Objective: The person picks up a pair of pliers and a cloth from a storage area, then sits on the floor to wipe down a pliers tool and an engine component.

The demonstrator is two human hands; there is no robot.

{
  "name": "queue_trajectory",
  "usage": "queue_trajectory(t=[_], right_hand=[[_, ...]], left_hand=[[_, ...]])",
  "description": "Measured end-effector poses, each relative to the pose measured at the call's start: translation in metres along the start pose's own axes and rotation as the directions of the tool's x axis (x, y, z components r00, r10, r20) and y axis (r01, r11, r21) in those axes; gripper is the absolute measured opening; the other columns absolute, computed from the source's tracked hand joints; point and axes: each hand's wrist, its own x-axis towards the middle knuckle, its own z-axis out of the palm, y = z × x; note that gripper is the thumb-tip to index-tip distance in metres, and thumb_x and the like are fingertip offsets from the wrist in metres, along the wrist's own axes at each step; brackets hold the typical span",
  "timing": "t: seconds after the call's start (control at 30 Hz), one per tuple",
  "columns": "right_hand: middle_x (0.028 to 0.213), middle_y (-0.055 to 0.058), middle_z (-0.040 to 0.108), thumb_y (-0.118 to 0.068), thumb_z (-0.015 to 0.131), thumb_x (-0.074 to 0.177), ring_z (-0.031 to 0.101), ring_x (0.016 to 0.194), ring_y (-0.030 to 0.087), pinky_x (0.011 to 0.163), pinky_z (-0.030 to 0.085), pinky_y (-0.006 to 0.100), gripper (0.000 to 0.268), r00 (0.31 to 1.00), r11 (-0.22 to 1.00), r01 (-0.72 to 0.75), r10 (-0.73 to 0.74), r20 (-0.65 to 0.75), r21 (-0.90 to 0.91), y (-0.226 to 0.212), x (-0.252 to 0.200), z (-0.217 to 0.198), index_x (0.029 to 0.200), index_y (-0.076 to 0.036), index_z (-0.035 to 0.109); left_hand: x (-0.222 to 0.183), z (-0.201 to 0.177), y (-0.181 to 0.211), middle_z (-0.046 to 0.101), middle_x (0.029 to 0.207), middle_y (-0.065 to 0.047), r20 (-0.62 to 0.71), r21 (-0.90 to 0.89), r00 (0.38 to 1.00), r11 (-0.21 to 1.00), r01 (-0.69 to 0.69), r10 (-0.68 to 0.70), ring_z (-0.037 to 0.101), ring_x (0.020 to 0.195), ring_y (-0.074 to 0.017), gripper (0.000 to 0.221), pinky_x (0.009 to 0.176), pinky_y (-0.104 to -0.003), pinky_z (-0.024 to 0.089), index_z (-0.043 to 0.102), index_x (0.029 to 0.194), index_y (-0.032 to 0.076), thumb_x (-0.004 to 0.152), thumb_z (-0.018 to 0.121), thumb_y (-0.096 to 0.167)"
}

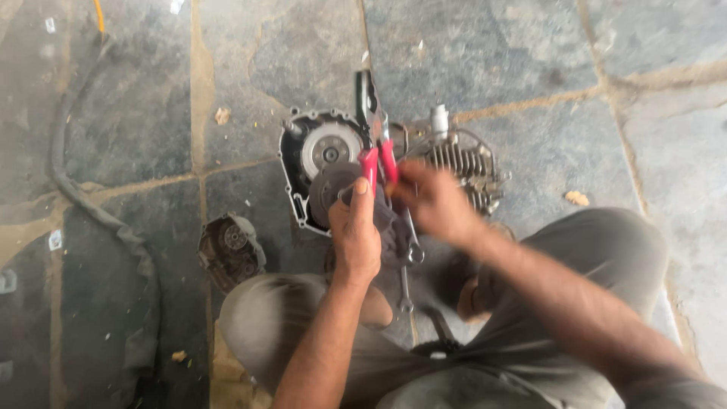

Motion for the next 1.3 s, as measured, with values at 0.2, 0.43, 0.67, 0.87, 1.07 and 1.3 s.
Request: queue_trajectory(t=[0.2,0.43,0.67,0.87,1.07,1.3], right_hand=[[0.103,0.018,0.071,-0.006,0.066,0.096,0.065,0.098,0.025,0.086,0.053,0.041,0.028,0.993,0.973,0.113,-0.114,-0.008,0.202,-0.016,-0.012,0.008,0.123,0.005,0.061],[0.094,0.014,0.071,-0.007,0.070,0.096,0.068,0.082,0.018,0.070,0.056,0.035,0.020,0.998,0.998,-0.028,0.025,-0.056,-0.054,-0.005,0.004,-0.007,0.112,0.004,0.067],[0.106,0.015,0.074,-0.004,0.068,0.097,0.070,0.098,0.015,0.084,0.057,0.031,0.024,0.984,0.988,-0.096,0.112,-0.139,0.118,-0.022,-0.006,-0.001,0.119,0.004,0.063],[0.101,0.017,0.070,-0.002,0.067,0.098,0.068,0.091,0.022,0.082,0.055,0.034,0.022,0.986,0.999,-0.013,0.004,-0.169,-0.053,-0.017,-0.005,0.003,0.119,0.004,0.063],[0.092,0.020,0.068,-0.006,0.070,0.101,0.066,0.081,0.030,0.073,0.053,0.041,0.010,0.959,0.961,-0.108,0.033,-0.282,-0.256,0.002,0.006,-0.004,0.108,0.001,0.067],[0.106,0.017,0.074,-0.004,0.066,0.100,0.076,0.093,0.034,0.083,0.059,0.043,0.017,0.942,0.994,0.006,-0.042,-0.334,-0.107,-0.001,0.023,-0.020,0.117,0.000,0.066]], left_hand=[[0.007,-0.003,-0.005,0.046,0.075,0.009,0.029,0.067,0.996,0.994,-0.088,0.087,0.037,0.069,-0.0058,0.041,0.060,-0.032,0.030,0.057,0.080,0.009,0.106,0.052,0.040],[0.017,0.000,-0.010,0.054,0.074,0.005,0.015,-0.156,0.994,0.982,0.107,-0.106,0.046,0.066,-0.0073,0.038,0.056,-0.032,0.036,0.060,0.080,0.010,0.101,0.050,0.040],[0.019,0.003,-0.020,0.052,0.073,0.008,-0.027,0.106,0.978,0.973,-0.205,0.209,0.044,0.069,-0.0063,0.053,0.059,-0.034,0.035,0.059,0.080,0.006,0.108,0.045,0.049],[0.012,0.000,-0.024,0.040,0.068,0.006,0.029,0.109,0.975,0.969,-0.223,0.222,0.037,0.066,-0.0074,0.053,0.058,-0.031,0.032,0.050,0.077,0.005,0.110,0.047,0.046],[0.008,0.004,-0.022,0.042,0.068,0.006,0.092,0.108,0.978,0.975,-0.196,0.187,0.038,0.066,-0.0067,0.051,0.058,-0.031,0.033,0.052,0.078,0.005,0.110,0.048,0.045],[0.003,-0.005,-0.026,0.044,0.068,0.007,0.100,0.124,0.975,0.969,-0.212,0.200,0.039,0.065,-0.0063,0.054,0.057,-0.031,0.033,0.053,0.078,0.006,0.110,0.047,0.048]])
